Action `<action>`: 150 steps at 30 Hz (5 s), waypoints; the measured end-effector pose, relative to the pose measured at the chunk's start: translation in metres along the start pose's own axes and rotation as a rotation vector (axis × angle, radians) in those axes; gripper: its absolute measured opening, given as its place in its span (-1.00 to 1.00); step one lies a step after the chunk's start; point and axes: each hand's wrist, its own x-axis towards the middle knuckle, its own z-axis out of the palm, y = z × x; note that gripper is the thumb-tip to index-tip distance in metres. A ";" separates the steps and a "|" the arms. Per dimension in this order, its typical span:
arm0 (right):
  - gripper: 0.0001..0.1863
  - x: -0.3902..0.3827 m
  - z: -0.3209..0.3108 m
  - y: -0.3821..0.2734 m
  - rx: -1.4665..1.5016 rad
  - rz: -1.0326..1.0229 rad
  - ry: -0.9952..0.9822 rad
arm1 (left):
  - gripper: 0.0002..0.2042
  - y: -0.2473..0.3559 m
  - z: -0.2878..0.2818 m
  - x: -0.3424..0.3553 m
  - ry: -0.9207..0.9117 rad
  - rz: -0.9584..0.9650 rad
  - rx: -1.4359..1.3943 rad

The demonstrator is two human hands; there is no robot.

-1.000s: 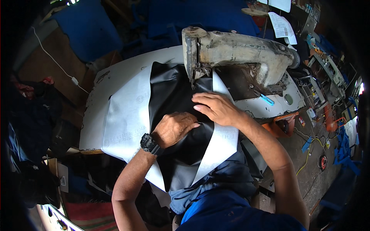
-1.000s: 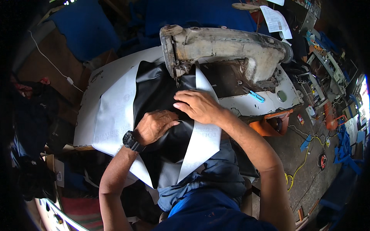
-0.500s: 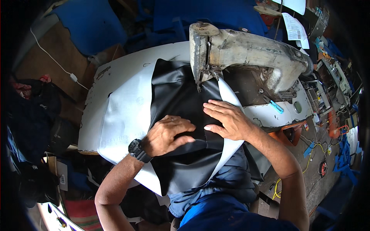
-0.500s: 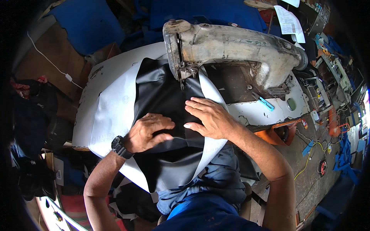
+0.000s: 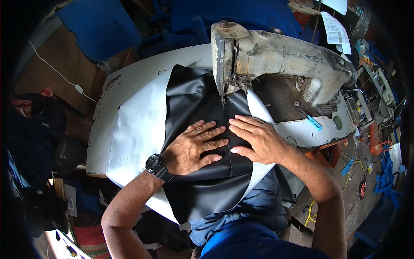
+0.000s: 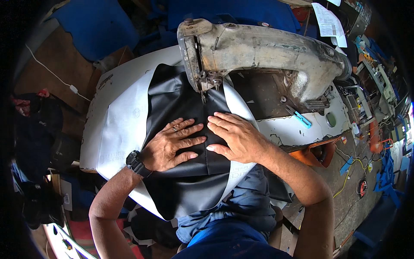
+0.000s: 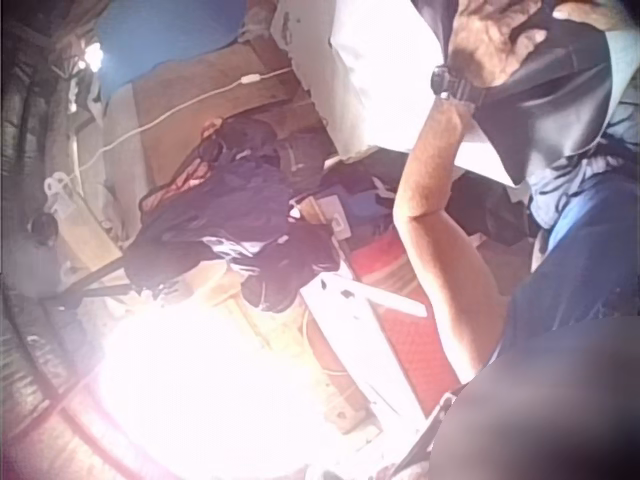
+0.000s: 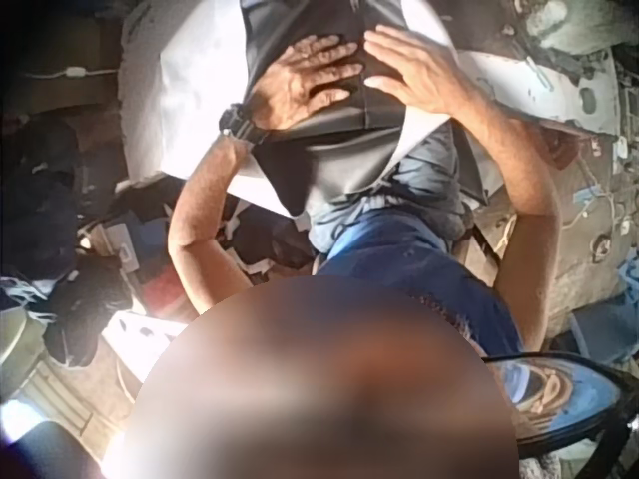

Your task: The person sews a black vinyl or leather cover using an industrial sewing machine.

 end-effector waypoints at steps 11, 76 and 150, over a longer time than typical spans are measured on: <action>-0.30 0.005 0.000 0.008 0.007 0.009 -0.010 | -0.35 0.000 -0.002 0.007 -0.050 -0.127 0.058; -0.76 -0.011 -0.024 -0.003 0.144 0.000 0.101 | -0.37 0.074 0.052 -0.029 0.294 -0.096 0.357; -0.62 -0.010 -0.010 0.016 -0.119 -0.049 -0.016 | -0.66 -0.011 0.001 0.021 0.080 -0.042 0.011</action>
